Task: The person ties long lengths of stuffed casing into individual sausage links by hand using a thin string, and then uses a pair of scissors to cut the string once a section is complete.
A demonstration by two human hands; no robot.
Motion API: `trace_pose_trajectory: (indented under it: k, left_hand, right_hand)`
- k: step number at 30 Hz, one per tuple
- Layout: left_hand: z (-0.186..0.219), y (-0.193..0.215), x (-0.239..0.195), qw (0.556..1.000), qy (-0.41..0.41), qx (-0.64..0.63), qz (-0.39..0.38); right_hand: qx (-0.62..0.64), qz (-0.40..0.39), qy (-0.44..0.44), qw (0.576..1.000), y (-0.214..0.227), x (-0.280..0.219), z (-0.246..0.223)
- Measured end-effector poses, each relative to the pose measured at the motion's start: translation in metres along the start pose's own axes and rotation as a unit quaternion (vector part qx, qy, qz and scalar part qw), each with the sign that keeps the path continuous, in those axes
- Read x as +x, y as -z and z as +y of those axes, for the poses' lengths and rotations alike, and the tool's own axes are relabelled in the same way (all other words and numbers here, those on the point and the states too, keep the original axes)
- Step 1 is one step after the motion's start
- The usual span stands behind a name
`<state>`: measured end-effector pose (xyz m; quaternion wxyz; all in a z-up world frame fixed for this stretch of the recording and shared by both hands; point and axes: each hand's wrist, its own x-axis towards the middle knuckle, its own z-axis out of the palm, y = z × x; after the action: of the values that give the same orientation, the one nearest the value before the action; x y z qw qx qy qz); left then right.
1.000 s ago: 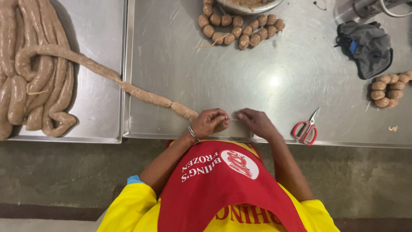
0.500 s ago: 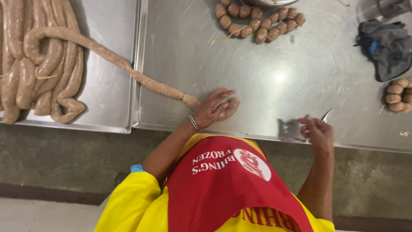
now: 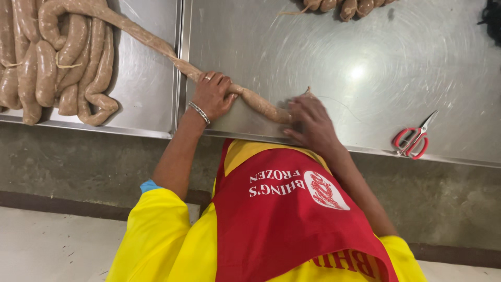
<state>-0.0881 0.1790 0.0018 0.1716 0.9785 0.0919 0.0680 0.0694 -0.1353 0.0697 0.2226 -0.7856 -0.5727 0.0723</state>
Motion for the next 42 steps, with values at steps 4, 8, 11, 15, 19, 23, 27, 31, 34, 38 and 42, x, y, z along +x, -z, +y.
trace_pose_trajectory:
  k: [4, 8, 11, 15, 19, 23, 27, 31, 34, 38, 42]
  left_hand:
    - [0.005, 0.014, -0.007, 0.996, 0.026, -0.043, -0.077]
    - [0.030, 0.033, -0.020, 0.996, 0.044, -0.032, -0.066]
    - [0.067, 0.033, -0.023, 0.997, 0.018, -0.053, -0.062]
    - [0.138, 0.012, -0.011, 0.990, -0.013, -0.119, -0.078]
    - [0.179, -0.019, 0.007, 0.971, -0.048, -0.200, -0.122]
    - [0.177, -0.015, 0.011, 0.955, -0.015, -0.262, -0.140]
    - [0.176, 0.013, 0.014, 0.913, 0.072, -0.362, -0.175]
    - [0.175, 0.046, 0.020, 0.864, 0.080, -0.481, -0.125]
    - [0.174, 0.070, 0.024, 0.853, 0.063, -0.497, -0.146]
    - [0.181, 0.095, 0.024, 0.859, 0.037, -0.460, -0.222]
    - [0.180, 0.113, 0.026, 0.875, 0.052, -0.423, -0.231]
  right_hand:
    - [-0.039, -0.019, 0.036, 0.998, -0.011, 0.023, -0.010]
    - [-0.025, 0.000, 0.048, 0.999, 0.005, 0.014, 0.007]
    - [0.008, 0.004, 0.036, 0.999, 0.040, 0.000, 0.023]
    - [-0.047, 0.011, -0.058, 0.997, 0.103, -0.035, 0.042]
    - [-0.155, 0.010, -0.115, 0.981, 0.124, -0.069, 0.051]
    - [0.095, -0.063, -0.102, 0.988, 0.094, -0.057, 0.036]
    - [0.127, -0.063, -0.100, 0.985, 0.076, -0.035, 0.016]
    - [0.168, -0.031, -0.084, 0.982, 0.090, -0.013, 0.007]
    - [0.197, -0.039, -0.006, 0.980, 0.108, 0.009, -0.001]
    - [0.317, -0.130, 0.091, 0.935, 0.121, 0.042, -0.009]
    - [0.310, -0.259, 0.041, 0.914, 0.123, 0.062, -0.008]
